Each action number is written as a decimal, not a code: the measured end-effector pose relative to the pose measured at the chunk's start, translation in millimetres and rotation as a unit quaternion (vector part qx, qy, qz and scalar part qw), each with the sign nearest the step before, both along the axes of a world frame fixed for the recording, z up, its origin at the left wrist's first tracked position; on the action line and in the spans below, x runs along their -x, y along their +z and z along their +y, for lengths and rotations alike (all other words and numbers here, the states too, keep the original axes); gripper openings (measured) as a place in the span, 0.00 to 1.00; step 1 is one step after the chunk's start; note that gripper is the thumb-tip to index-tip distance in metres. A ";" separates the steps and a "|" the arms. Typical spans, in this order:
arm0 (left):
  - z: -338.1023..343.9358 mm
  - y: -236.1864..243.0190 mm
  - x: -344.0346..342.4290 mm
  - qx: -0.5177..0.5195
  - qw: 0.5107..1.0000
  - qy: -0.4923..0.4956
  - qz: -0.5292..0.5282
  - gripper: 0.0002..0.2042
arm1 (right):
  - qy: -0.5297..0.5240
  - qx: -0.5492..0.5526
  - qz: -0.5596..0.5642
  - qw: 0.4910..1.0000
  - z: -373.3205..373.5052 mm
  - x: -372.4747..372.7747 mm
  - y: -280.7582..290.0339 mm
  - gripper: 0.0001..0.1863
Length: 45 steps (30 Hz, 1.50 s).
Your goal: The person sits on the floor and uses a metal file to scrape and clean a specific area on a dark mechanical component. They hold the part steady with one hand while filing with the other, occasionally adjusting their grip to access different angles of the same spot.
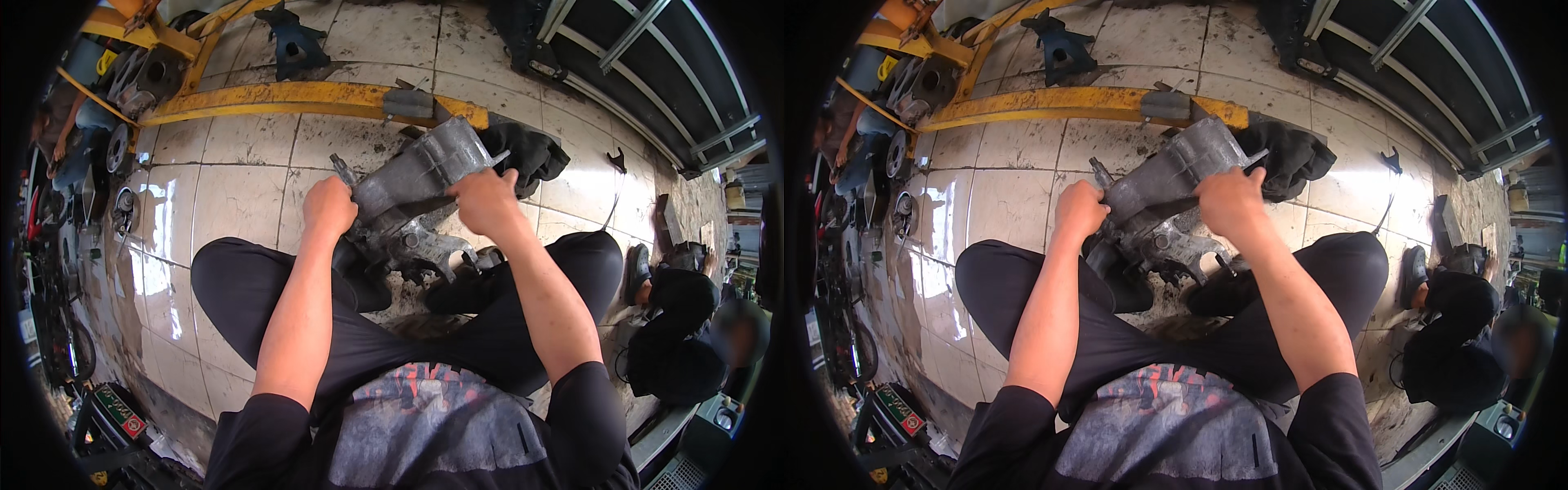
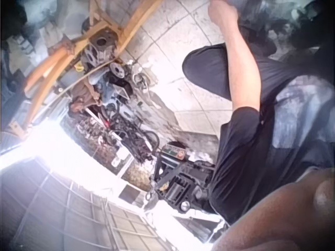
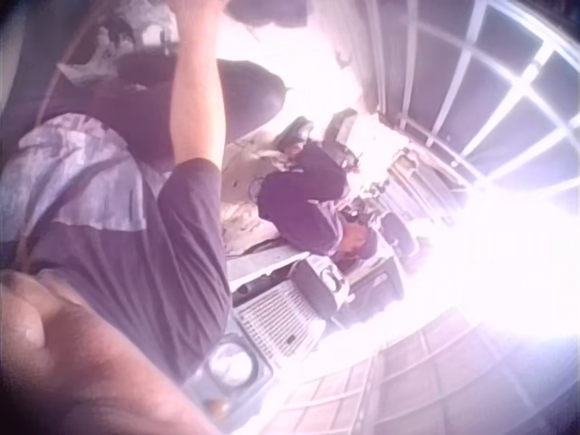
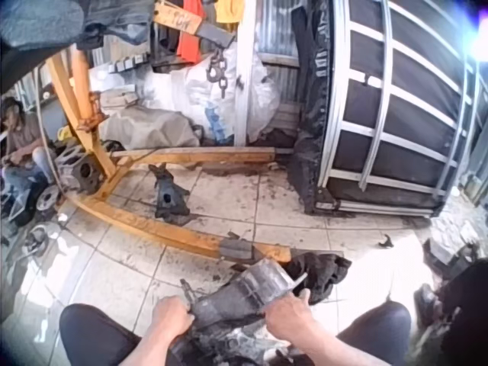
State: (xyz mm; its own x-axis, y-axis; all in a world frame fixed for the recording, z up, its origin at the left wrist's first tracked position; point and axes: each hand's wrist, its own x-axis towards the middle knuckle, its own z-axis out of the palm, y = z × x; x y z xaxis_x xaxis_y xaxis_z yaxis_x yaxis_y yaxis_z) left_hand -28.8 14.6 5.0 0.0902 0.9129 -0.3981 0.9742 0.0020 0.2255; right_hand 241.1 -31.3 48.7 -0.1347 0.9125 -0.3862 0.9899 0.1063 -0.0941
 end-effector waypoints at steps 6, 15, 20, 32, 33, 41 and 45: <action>-1.7 -6.9 3.9 -0.027 0.999 0.010 -0.019 0.09 | -0.046 0.044 0.017 0.998 8.0 11.0 6.9 0.21; 0.7 -12.5 4.7 -0.031 0.999 0.016 -0.026 0.10 | -0.054 0.106 0.063 0.991 13.9 6.5 -5.5 0.22; 0.3 -5.1 4.7 -0.020 1.000 -0.005 -0.009 0.13 | -0.010 0.139 0.049 0.989 31.3 21.2 -1.2 0.24; 4.2 -13.9 17.9 0.000 0.997 0.029 -0.065 0.21 | 0.114 0.063 0.043 0.991 14.6 43.2 -1.7 0.11; 3.5 -13.7 21.8 0.003 0.997 0.038 -0.073 0.22 | 0.141 0.043 0.036 0.988 8.7 51.0 -3.3 0.09; 9.7 -13.6 30.4 0.013 0.986 0.078 -0.150 0.24 | 0.117 0.034 -0.010 0.992 -0.3 60.0 3.1 0.17; 7.3 -16.6 33.3 0.012 0.983 0.089 -0.161 0.25 | 0.102 0.050 0.023 0.993 -9.7 57.2 0.0 0.12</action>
State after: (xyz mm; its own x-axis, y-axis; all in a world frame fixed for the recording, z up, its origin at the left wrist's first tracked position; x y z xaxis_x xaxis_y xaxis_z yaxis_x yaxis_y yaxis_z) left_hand -62.1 21.9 -11.6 0.0554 0.9162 -0.3969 0.8364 0.1745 0.5196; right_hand 183.9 -41.0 48.7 -0.3322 0.8217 -0.4631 0.9432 0.2913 -0.1599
